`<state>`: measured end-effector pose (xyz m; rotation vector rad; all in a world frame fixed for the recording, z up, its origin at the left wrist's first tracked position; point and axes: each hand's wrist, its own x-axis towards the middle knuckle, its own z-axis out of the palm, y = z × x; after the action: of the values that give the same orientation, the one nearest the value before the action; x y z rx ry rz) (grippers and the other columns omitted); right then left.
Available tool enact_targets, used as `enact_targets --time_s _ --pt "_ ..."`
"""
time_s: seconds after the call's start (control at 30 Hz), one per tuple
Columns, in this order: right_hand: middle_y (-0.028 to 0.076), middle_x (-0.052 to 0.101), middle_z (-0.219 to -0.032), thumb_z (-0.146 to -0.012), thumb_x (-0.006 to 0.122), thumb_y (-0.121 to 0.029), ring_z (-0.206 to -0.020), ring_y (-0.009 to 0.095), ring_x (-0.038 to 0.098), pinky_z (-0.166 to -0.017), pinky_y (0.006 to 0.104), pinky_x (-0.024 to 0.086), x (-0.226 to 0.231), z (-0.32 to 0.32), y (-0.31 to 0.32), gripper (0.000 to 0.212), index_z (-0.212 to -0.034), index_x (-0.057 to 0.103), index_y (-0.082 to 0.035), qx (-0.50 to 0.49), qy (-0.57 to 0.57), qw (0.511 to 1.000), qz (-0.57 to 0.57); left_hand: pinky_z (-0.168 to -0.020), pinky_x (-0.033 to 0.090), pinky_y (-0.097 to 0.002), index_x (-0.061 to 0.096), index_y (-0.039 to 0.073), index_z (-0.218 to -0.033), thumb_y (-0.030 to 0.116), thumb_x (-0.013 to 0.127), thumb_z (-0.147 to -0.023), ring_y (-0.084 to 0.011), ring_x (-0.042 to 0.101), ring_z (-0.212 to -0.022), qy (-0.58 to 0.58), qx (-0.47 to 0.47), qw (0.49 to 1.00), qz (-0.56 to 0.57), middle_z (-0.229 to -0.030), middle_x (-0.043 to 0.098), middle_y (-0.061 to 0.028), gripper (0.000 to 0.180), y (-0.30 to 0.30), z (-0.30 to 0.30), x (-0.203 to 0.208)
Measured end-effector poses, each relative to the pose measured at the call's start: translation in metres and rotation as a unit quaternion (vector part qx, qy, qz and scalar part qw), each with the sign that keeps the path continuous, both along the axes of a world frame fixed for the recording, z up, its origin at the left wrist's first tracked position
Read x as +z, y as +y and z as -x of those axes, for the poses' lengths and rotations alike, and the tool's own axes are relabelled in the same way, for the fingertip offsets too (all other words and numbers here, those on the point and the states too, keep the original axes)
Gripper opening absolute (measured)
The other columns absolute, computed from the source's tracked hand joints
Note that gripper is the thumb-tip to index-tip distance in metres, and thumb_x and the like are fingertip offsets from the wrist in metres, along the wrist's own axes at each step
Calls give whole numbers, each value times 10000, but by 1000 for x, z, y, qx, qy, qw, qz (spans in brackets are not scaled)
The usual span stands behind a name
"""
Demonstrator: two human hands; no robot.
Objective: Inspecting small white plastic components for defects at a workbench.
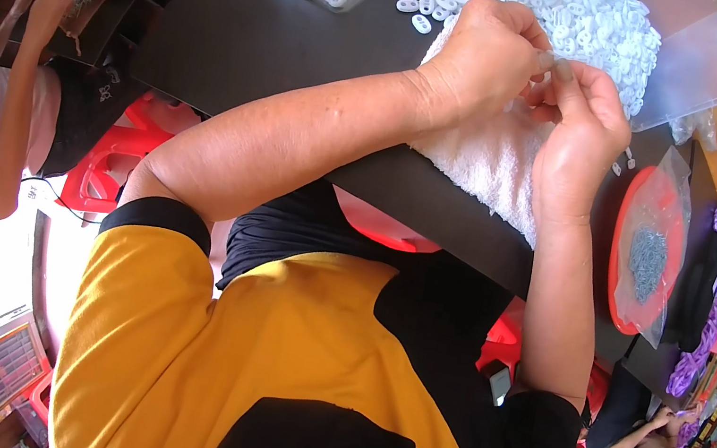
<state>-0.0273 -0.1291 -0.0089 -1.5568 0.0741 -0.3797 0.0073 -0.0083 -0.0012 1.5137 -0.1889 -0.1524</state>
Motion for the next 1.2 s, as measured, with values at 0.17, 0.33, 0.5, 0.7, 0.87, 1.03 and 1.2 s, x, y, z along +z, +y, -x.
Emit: enact_targets --time_s 0.17,0.33,0.5,0.7,0.87,1.03,1.2 --pt "23 609 -753 -924 598 -106 -666 88 553 -621 232 454 -2 -4 -7 134 -931 624 26 7 -11 999 36 -434 410 -245 623 -30 -876 74 637 -872 -98 527 -501 34 -25 999 5 -658 608 -60 105 4 -2 1" --pt "22 606 -765 -934 588 -121 -669 92 555 -610 241 469 0 0 -8 136 -953 630 7 -8 27 997 75 -433 414 -261 622 -41 -890 84 640 -871 -125 549 -503 67 -19 996 47 -699 618 -84 128 4 -5 -2" --pt "28 605 -755 -935 583 -107 -659 95 557 -603 250 476 -2 -2 -11 120 -945 631 2 -6 19 992 121 -420 412 -266 623 -45 -898 88 645 -868 -124 563 -512 63 -43 997 30 -703 618 -82 138 7 -9 -5" --pt "43 609 -717 -928 585 -93 -638 106 566 -608 273 477 -3 -1 -12 113 -937 630 10 -12 4 984 177 -413 417 -261 625 -43 -902 97 655 -862 -125 577 -506 54 -71 996 -20 -682 614 -74 149 10 -14 -2" --pt "82 643 -721 -918 597 -92 -654 130 599 -621 289 484 -8 -3 -15 104 -944 630 3 -11 -35 973 230 -411 418 -262 628 -37 -895 97 656 -857 -130 585 -506 55 -67 996 -29 -680 614 -74 142 9 -14 -4" --pt "96 649 -723 -902 609 -84 -656 145 608 -629 302 480 -11 -4 -19 93 -927 637 1 -29 -55 964 260 -406 401 -252 629 -37 -865 87 658 -848 -122 564 -501 51 -91 994 -20 -676 610 -74 129 9 -14 -4" --pt "101 646 -705 -871 619 -78 -662 155 609 -631 301 473 -9 -3 -12 95 -913 646 3 -15 -12 978 206 -405 361 -250 632 -36 -850 64 646 -851 -104 500 -486 32 -54 997 -47 -652 586 -62 101 8 -8 0"
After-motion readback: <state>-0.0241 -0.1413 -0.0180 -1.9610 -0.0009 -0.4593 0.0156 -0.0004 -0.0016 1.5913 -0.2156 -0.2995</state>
